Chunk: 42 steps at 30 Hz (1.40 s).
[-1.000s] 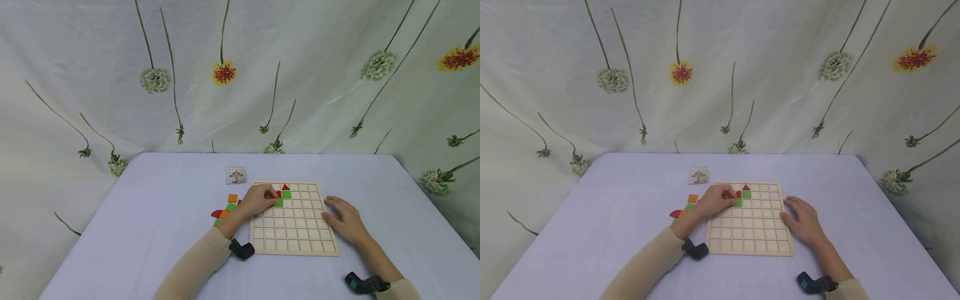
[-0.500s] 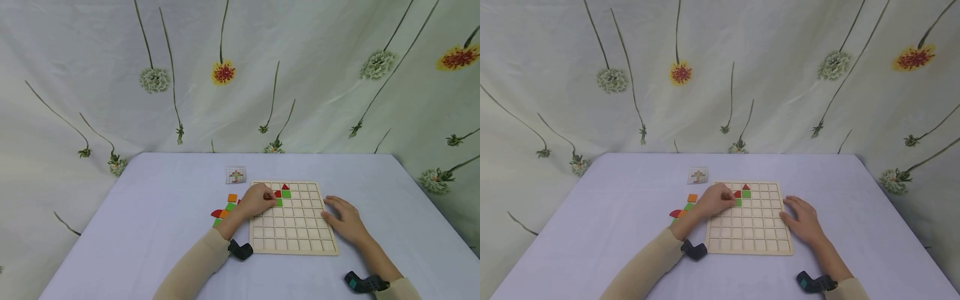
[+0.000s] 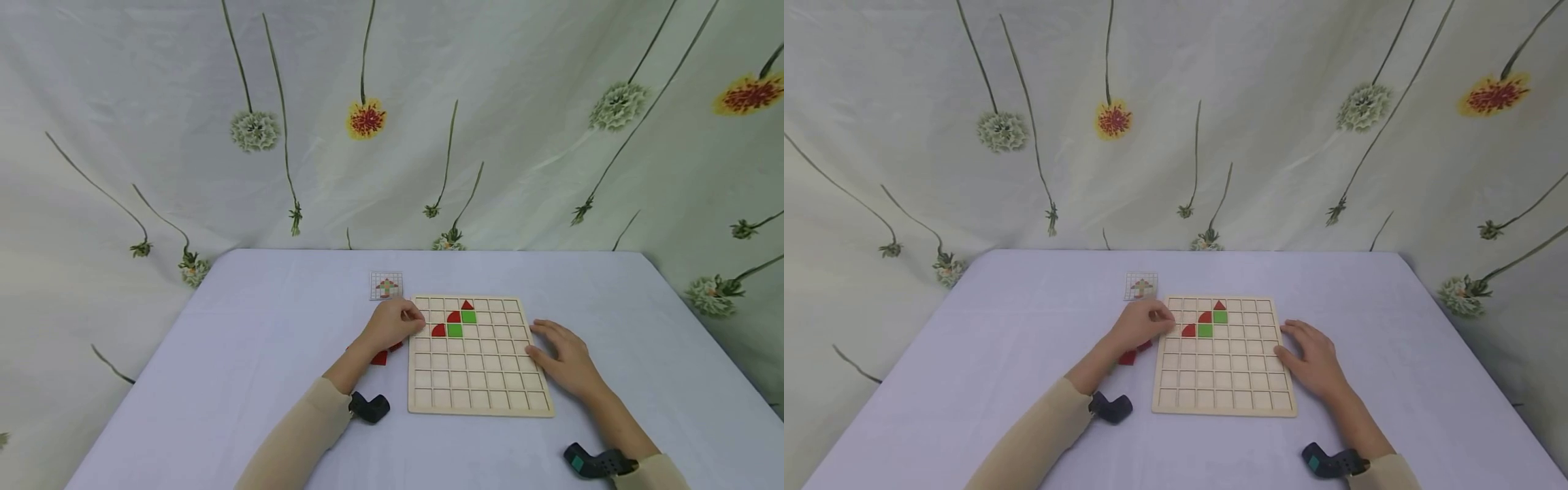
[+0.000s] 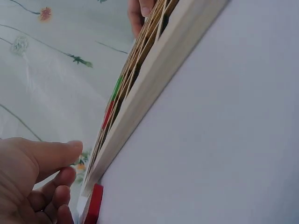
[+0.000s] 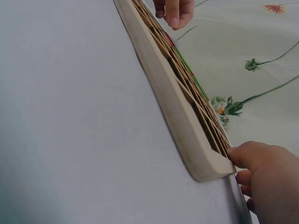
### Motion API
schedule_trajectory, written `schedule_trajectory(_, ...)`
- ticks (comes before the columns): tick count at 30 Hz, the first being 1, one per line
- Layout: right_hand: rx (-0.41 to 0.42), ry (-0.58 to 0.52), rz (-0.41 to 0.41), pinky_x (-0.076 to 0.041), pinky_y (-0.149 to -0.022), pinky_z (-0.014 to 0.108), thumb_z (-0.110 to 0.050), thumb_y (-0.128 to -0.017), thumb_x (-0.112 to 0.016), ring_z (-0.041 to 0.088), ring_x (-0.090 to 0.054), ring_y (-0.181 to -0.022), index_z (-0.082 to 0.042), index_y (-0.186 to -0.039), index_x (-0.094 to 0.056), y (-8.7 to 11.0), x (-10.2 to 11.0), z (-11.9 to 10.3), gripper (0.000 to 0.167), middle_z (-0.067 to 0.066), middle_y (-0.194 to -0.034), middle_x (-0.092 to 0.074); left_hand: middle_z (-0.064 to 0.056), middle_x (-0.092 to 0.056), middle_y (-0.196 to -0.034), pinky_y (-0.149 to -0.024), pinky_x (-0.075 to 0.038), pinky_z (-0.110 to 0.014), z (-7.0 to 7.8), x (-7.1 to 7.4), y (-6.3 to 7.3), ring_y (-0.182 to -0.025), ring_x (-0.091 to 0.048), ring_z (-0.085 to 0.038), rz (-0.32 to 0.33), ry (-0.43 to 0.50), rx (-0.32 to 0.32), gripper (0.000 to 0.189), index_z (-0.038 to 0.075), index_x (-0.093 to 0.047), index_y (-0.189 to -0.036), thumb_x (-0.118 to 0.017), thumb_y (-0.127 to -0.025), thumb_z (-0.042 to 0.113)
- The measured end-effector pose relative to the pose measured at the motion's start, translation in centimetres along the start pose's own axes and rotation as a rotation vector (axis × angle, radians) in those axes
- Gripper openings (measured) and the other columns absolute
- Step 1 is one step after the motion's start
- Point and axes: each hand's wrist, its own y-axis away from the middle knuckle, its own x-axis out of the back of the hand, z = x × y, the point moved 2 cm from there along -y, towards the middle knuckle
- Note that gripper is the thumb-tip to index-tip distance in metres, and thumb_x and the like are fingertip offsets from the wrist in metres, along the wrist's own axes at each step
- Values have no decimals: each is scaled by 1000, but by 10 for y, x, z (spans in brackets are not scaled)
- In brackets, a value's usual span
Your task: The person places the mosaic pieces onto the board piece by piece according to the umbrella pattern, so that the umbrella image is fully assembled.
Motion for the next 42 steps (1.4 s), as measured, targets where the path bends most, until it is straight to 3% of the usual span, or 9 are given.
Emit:
schedule_trajectory(11,16,3,8,-26,-100,67,-22,-91,-67,49,-42,-126,6,-122,-60,0,-1,0,43,28,-133,-52,3,-59,-79,-60,-45,-28,-18,24,10,-71,-52,-17,48,-17,142,7,14,-72,-85,-74,-88,19)
schedule_trajectory(25,30,2,19,-28,-99,67,-20,-90,-68,49,-44,-125,6,-122,-61,0,-1,0,42,28,-131,-53,-2,-57,-87,-64,-47,-29,-39,47,20,-80,-52,-20,56,-51,244,7,14,-72,-91,-73,-89,21)
schedule_trajectory(30,16,3,9,-27,-99,67,-21,-91,-68,49,-43,-126,6,-122,-60,0,-1,1,42,27,-132,-53,-3,-58,-91,-70,-46,-30,-43,53,23,-87,-51,-22,56,-61,247,9,14,-71,-94,-72,-89,22)
schedule_trajectory(42,30,1,24,-28,-99,66,-19,-90,-69,49,-44,-125,6,-122,-61,0,-1,0,42,27,-131,-54,-3,-59,-94,-75,-46,-32,-47,56,18,-88,-49,-21,-58,-108,219,15,11,-74,-100,-75,-86,16)
